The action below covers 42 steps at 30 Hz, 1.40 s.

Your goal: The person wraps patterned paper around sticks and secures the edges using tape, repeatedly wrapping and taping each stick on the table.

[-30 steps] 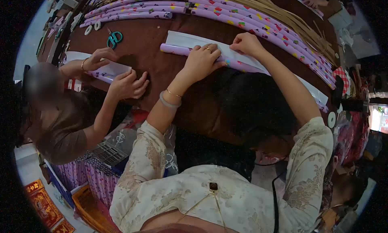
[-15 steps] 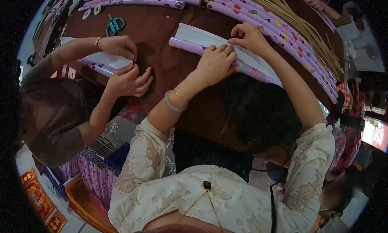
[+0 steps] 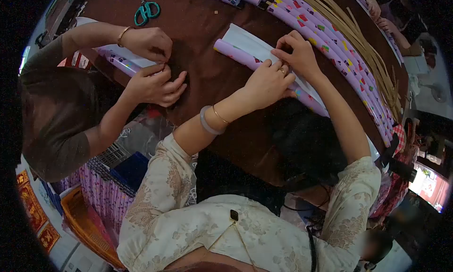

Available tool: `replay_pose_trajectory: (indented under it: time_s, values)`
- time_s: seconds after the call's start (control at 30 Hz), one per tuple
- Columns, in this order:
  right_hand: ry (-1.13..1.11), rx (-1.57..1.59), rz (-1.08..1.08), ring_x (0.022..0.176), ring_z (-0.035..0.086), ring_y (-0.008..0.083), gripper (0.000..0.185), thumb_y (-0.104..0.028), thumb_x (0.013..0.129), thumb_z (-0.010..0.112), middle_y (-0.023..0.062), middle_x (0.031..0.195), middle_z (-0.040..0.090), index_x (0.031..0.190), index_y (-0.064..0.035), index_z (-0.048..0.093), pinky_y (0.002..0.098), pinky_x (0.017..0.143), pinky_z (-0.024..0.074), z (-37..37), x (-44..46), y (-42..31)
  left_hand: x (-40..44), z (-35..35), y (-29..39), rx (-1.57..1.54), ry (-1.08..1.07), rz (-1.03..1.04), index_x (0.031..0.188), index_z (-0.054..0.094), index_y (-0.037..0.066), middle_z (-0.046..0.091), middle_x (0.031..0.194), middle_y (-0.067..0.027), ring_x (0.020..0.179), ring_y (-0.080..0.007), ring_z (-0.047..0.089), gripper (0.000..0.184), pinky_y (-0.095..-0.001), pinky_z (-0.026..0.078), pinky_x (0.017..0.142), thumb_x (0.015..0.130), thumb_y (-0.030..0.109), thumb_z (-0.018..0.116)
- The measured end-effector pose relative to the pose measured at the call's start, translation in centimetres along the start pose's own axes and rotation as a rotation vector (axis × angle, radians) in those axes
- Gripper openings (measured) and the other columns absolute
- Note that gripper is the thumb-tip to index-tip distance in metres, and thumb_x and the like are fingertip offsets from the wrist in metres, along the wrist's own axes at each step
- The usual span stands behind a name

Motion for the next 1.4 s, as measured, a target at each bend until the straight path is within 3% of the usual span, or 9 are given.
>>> replay_pose_trajectory:
  time_s: [0.5, 0.73, 0.87, 0.93, 0.97, 1.07, 1.27, 1.33, 1.4]
  values:
    - [0.024, -0.11, -0.105, 0.067, 0.055, 0.0197, 0.02, -0.022, 0.069, 0.071, 0.0038, 0.077, 0.051, 0.075, -0.0066, 0.059, 0.0314, 0.063, 0.0447, 2.4, 3.3, -1.2, 0.2, 0.4, 0.1, -0.043, -0.023, -0.016, 0.088, 0.055, 0.006, 0.057, 0.09, -0.0117, 0.09, -0.0243, 0.052, 0.037, -0.0345, 0.038, 0.071, 0.075, 0.041, 0.059]
    - [-0.022, 0.032, 0.014, 0.071, 0.055, 0.0178, 0.021, -0.027, 0.069, 0.07, 0.0027, 0.079, 0.051, 0.076, -0.0099, 0.061, 0.0311, 0.067, 0.0438, 5.5, 7.2, -1.4, 0.0, 0.9, 0.0, -0.094, 0.009, -0.005, 0.088, 0.057, 0.005, 0.056, 0.095, -0.0136, 0.095, -0.026, 0.051, 0.036, -0.0354, 0.038, 0.072, 0.075, 0.039, 0.06]
    - [0.037, -0.218, -0.058, 0.072, 0.058, 0.0139, 0.021, -0.031, 0.071, 0.069, 0.0026, 0.081, 0.056, 0.076, -0.0116, 0.062, 0.0251, 0.062, 0.0436, 5.3, 8.7, -3.1, -0.1, 0.6, -0.2, -0.074, 0.086, 0.013, 0.087, 0.057, 0.006, 0.056, 0.095, -0.0124, 0.094, -0.0256, 0.051, 0.036, -0.0359, 0.039, 0.072, 0.073, 0.038, 0.062]
    - [-0.043, 0.199, 0.183, 0.071, 0.057, 0.0103, 0.025, -0.032, 0.072, 0.069, 0.0028, 0.078, 0.06, 0.077, -0.0075, 0.063, 0.0228, 0.062, 0.0415, 4.8, 9.3, -1.9, -0.2, 0.5, -0.2, -0.062, 0.079, 0.025, 0.087, 0.057, 0.006, 0.056, 0.096, -0.012, 0.094, -0.0253, 0.051, 0.036, -0.0359, 0.039, 0.072, 0.073, 0.039, 0.062]
    - [0.012, 0.231, 0.178, 0.07, 0.053, 0.0065, 0.031, -0.034, 0.074, 0.069, 0.0016, 0.074, 0.061, 0.079, -0.0037, 0.063, 0.0208, 0.064, 0.0396, 3.7, 9.3, -1.2, -0.2, 0.5, -0.2, -0.042, 0.082, 0.026, 0.086, 0.056, 0.006, 0.056, 0.096, -0.0117, 0.093, -0.0251, 0.052, 0.036, -0.0357, 0.039, 0.072, 0.073, 0.039, 0.061]
    - [0.095, 0.373, 0.23, 0.068, 0.047, 0.0043, 0.03, -0.034, 0.075, 0.068, -0.0038, 0.074, 0.055, 0.08, -0.0049, 0.062, 0.019, 0.061, 0.036, -2.1, 5.8, -2.9, -0.2, 0.4, -0.1, 0.013, 0.096, 0.038, 0.086, 0.056, 0.005, 0.056, 0.096, -0.0115, 0.093, -0.0245, 0.052, 0.037, -0.0353, 0.04, 0.072, 0.075, 0.04, 0.06]
    - [0.049, 0.281, 0.402, 0.067, 0.044, 0.0028, 0.018, -0.022, 0.079, 0.065, -0.0058, 0.071, 0.049, 0.079, -0.006, 0.055, 0.0174, 0.06, 0.0336, -12.0, -8.5, -6.6, 0.0, 0.1, -0.9, -0.075, 0.033, -0.026, 0.093, 0.051, 0.003, 0.056, 0.097, -0.0134, 0.094, -0.0256, 0.054, 0.044, -0.0364, 0.042, 0.074, 0.077, 0.044, 0.058]
    - [0.16, 0.34, 0.458, 0.069, 0.044, 0.003, 0.014, -0.013, 0.077, 0.066, -0.0055, 0.073, 0.048, 0.079, -0.0059, 0.054, 0.0177, 0.06, 0.0336, -13.5, -14.6, -6.2, -0.2, -0.5, -1.0, -0.09, 0.156, -0.029, 0.092, 0.051, 0.003, 0.054, 0.1, -0.0144, 0.092, -0.0293, 0.053, 0.045, -0.0379, 0.043, 0.075, 0.075, 0.043, 0.06]
    - [0.343, 0.409, 0.367, 0.069, 0.043, 0.0034, 0.013, -0.007, 0.076, 0.065, -0.0055, 0.076, 0.047, 0.08, -0.0052, 0.053, 0.0183, 0.061, 0.0337, -14.3, -20.1, -7.4, -0.1, -1.1, -1.2, -0.08, 0.195, 0.004, 0.091, 0.053, 0.004, 0.053, 0.1, -0.0138, 0.091, -0.03, 0.053, 0.041, -0.0379, 0.043, 0.074, 0.076, 0.04, 0.06]
Point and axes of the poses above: each hand's wrist, its own x-axis towards the middle knuckle, its own z-axis out of the palm, y = z × x, the point moved 7 cm from there along x, towards the middle knuckle
